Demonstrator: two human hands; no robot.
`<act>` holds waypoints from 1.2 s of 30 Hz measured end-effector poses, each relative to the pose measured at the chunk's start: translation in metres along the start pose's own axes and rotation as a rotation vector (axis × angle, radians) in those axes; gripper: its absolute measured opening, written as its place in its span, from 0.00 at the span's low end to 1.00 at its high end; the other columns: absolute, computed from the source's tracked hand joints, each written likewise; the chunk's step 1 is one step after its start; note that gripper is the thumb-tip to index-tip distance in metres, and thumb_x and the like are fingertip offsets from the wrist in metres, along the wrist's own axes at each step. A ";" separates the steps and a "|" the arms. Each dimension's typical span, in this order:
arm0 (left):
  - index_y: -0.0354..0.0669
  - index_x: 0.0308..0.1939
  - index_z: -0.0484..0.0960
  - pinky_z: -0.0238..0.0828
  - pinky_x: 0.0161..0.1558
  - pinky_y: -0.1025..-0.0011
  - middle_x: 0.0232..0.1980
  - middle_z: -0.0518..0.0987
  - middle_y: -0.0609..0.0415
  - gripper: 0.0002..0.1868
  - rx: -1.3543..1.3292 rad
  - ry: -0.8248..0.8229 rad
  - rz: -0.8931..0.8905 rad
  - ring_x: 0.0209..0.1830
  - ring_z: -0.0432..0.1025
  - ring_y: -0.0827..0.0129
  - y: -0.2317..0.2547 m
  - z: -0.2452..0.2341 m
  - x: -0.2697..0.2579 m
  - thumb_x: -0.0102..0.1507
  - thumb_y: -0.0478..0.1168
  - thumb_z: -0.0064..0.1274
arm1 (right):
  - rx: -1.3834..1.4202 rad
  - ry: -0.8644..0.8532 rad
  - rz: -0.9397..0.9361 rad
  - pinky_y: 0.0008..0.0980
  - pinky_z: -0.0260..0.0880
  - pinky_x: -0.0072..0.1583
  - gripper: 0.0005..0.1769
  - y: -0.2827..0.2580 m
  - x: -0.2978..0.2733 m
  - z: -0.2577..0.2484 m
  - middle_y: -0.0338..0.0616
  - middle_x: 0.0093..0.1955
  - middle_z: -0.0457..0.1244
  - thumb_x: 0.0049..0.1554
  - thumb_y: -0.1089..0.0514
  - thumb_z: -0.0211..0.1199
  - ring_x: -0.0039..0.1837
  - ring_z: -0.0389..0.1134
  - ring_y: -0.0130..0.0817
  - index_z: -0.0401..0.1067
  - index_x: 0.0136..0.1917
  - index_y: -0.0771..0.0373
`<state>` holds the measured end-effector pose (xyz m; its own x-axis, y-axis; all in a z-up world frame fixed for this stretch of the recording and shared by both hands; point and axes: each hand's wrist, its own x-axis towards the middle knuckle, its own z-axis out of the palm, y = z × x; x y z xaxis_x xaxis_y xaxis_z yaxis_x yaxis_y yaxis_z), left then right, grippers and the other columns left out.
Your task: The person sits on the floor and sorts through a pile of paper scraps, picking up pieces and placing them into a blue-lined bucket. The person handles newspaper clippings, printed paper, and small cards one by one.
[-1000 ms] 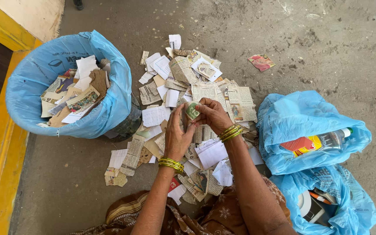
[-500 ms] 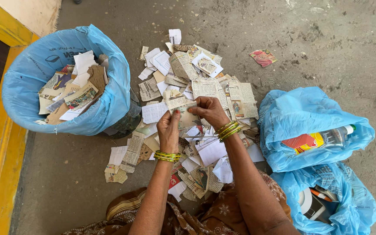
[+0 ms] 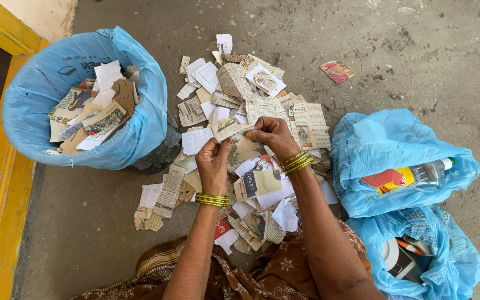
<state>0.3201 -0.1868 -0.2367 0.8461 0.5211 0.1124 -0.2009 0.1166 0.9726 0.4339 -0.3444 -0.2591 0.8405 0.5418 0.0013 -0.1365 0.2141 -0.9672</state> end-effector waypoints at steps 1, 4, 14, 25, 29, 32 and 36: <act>0.38 0.40 0.86 0.54 0.27 0.83 0.28 0.76 0.65 0.05 0.064 0.013 0.016 0.25 0.60 0.87 0.007 0.002 -0.001 0.67 0.37 0.61 | -0.015 -0.023 -0.021 0.22 0.58 0.38 0.10 -0.001 -0.002 -0.001 0.33 0.34 0.64 0.59 0.61 0.73 0.36 0.59 0.18 0.74 0.40 0.64; 0.38 0.40 0.86 0.56 0.22 0.82 0.26 0.78 0.63 0.04 0.256 0.045 0.111 0.21 0.63 0.87 0.039 0.002 0.000 0.66 0.36 0.59 | 0.249 -0.029 0.025 0.19 0.61 0.39 0.11 -0.006 -0.007 0.002 0.31 0.36 0.65 0.65 0.53 0.67 0.37 0.61 0.17 0.76 0.45 0.62; 0.35 0.50 0.85 0.78 0.39 0.72 0.43 0.85 0.52 0.03 0.598 0.263 0.579 0.39 0.79 0.73 0.177 -0.102 0.062 0.74 0.31 0.58 | -0.106 -0.045 0.116 0.27 0.73 0.42 0.11 -0.016 -0.004 0.005 0.40 0.38 0.70 0.61 0.53 0.66 0.39 0.71 0.26 0.76 0.44 0.63; 0.32 0.63 0.78 0.59 0.71 0.46 0.70 0.71 0.36 0.25 1.169 0.304 0.755 0.70 0.61 0.45 0.188 -0.129 0.064 0.61 0.29 0.62 | -0.992 -0.214 -0.115 0.36 0.73 0.52 0.15 0.029 0.007 0.030 0.44 0.49 0.72 0.50 0.57 0.72 0.48 0.72 0.34 0.79 0.51 0.58; 0.47 0.63 0.81 0.62 0.77 0.58 0.72 0.72 0.52 0.18 0.953 0.151 0.769 0.76 0.63 0.60 0.154 -0.075 0.030 0.70 0.31 0.63 | -1.323 -0.262 -0.012 0.37 0.74 0.54 0.08 0.038 0.007 0.052 0.42 0.48 0.72 0.53 0.58 0.71 0.50 0.71 0.38 0.80 0.48 0.55; 0.46 0.60 0.82 0.68 0.74 0.58 0.66 0.78 0.54 0.17 0.860 -0.026 0.652 0.71 0.71 0.60 0.122 -0.031 0.008 0.67 0.34 0.62 | -1.101 -0.181 0.036 0.33 0.75 0.53 0.05 0.026 0.007 0.048 0.41 0.46 0.73 0.56 0.57 0.70 0.48 0.73 0.33 0.79 0.47 0.57; 0.40 0.63 0.77 0.67 0.64 0.54 0.64 0.77 0.42 0.26 0.799 -0.153 0.370 0.65 0.69 0.54 0.093 -0.007 0.000 0.62 0.39 0.65 | -0.403 -0.091 -0.039 0.26 0.75 0.50 0.05 0.003 0.003 0.024 0.40 0.44 0.72 0.56 0.63 0.69 0.46 0.73 0.24 0.76 0.48 0.62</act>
<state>0.2978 -0.1706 -0.1475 0.8635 0.2830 0.4175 -0.1187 -0.6906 0.7135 0.4241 -0.3228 -0.2556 0.7890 0.6128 0.0445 0.1255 -0.0898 -0.9880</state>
